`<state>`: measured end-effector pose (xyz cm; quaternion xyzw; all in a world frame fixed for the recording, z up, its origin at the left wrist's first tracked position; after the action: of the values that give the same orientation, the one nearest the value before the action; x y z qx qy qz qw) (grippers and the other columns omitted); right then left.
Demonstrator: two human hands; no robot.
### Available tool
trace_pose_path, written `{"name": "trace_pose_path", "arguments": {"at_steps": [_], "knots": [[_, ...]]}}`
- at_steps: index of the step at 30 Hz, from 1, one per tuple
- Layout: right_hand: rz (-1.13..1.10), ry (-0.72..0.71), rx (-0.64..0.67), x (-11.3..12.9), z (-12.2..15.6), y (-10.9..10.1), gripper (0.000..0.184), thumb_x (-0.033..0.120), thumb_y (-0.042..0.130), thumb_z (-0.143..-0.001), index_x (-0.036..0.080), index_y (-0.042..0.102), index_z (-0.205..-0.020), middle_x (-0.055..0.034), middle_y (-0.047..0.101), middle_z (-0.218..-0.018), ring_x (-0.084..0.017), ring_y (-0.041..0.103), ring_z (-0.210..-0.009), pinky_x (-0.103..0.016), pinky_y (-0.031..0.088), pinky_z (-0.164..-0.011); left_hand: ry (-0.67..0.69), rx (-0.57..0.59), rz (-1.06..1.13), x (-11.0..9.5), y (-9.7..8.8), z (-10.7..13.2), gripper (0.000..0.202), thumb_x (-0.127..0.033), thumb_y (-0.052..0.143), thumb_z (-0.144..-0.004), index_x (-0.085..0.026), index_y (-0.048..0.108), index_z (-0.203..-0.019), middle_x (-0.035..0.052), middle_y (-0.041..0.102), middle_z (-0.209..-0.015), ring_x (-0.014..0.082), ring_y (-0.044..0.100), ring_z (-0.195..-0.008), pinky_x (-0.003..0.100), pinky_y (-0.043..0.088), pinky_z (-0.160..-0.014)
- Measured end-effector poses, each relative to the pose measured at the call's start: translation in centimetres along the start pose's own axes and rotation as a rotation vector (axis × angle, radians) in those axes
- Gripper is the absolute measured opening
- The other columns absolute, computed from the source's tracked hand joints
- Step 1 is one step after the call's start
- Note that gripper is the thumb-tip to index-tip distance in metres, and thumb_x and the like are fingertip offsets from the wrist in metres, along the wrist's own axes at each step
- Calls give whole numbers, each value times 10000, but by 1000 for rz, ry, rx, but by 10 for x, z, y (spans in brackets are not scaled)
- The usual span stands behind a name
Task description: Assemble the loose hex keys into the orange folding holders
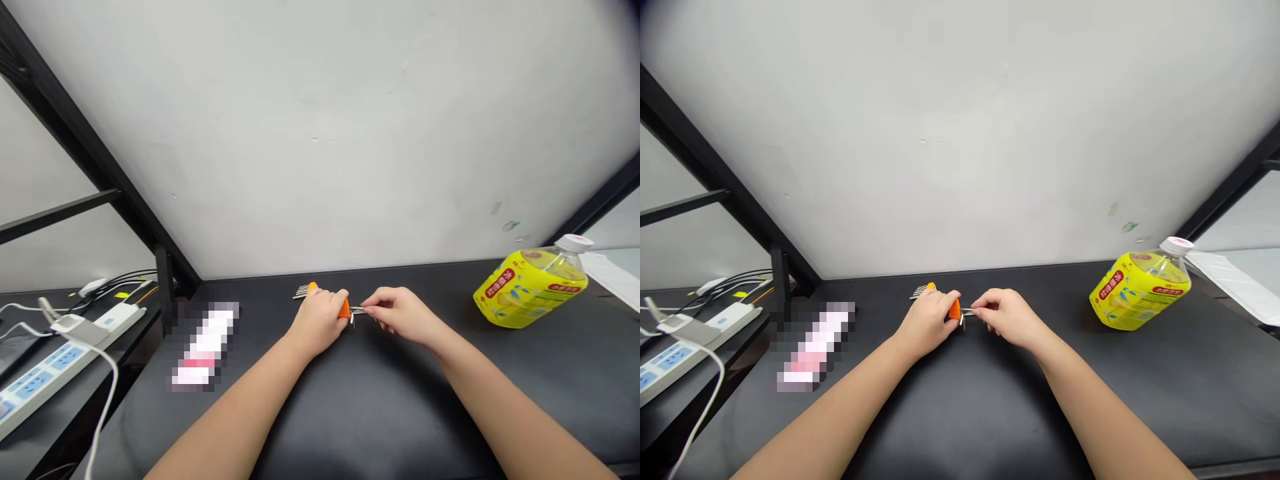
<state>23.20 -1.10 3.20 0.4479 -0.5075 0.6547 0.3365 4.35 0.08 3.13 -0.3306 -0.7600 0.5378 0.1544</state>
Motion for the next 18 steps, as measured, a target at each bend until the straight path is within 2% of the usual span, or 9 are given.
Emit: {"name": "trace_pose_path", "arguments": {"at_steps": [3, 6, 8, 12, 16, 18], "knots": [[-313, 101, 72, -5, -3, 16, 224, 366, 763, -797, 169, 691, -875, 16, 596, -591, -113, 515, -518, -239, 397, -490, 39, 4, -25, -11, -2, 0, 301, -153, 637, -837, -184, 578, -1131, 64, 699, -896, 252, 657, -895, 450, 459, -1007], [-579, 98, 102, -9, -7, 28, 330, 387, 847, -732, 171, 613, -820, 19, 609, -614, -104, 541, -550, -222, 413, -517, 35, -8, 1, -17, -2, 1, 213, -156, 637, -845, -199, 580, -1046, 59, 702, -925, 247, 652, -964, 492, 388, -1105], [-655, 94, 122, -11, -9, 32, 363, 388, 865, -720, 171, 598, -834, 18, 625, -646, -97, 551, -563, -222, 431, -545, 11, -14, 25, -16, -2, 1, 231, -156, 643, -841, -208, 578, -1056, 55, 709, -952, 249, 648, -1008, 494, 381, -1111], [-561, 85, 134, -16, -11, 33, 366, 417, 849, -742, 173, 602, -861, 15, 620, -659, -104, 544, -572, -222, 416, -530, -17, -35, 51, -9, -1, 2, 303, -161, 632, -852, -210, 569, -1144, 50, 710, -975, 237, 649, -1012, 476, 395, -1098], [-373, 59, 121, -17, -12, 30, 315, 465, 749, -828, 194, 592, -872, 32, 569, -628, -107, 484, -536, -231, 369, -492, 1, -69, 37, -6, -1, 2, 330, -156, 598, -876, -210, 555, -1198, 35, 700, -942, 217, 646, -952, 461, 391, -1101], [-208, 34, 76, -17, -13, 22, 252, 442, 683, -873, 202, 610, -897, 24, 580, -664, -120, 502, -563, -248, 389, -523, 1, -78, 19, -4, -1, 2, 357, -141, 590, -873, -210, 547, -1220, 28, 695, -935, 213, 639, -931, 449, 401, -1083]]}}
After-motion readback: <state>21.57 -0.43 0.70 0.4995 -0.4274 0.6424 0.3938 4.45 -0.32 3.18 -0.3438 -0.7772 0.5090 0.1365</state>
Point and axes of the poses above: each hand's wrist, its own z-axis away from the middle knuckle, its own y-axis out of the palm, x = y × z, the point moved 4 cm from there along -z, towards the middle knuckle
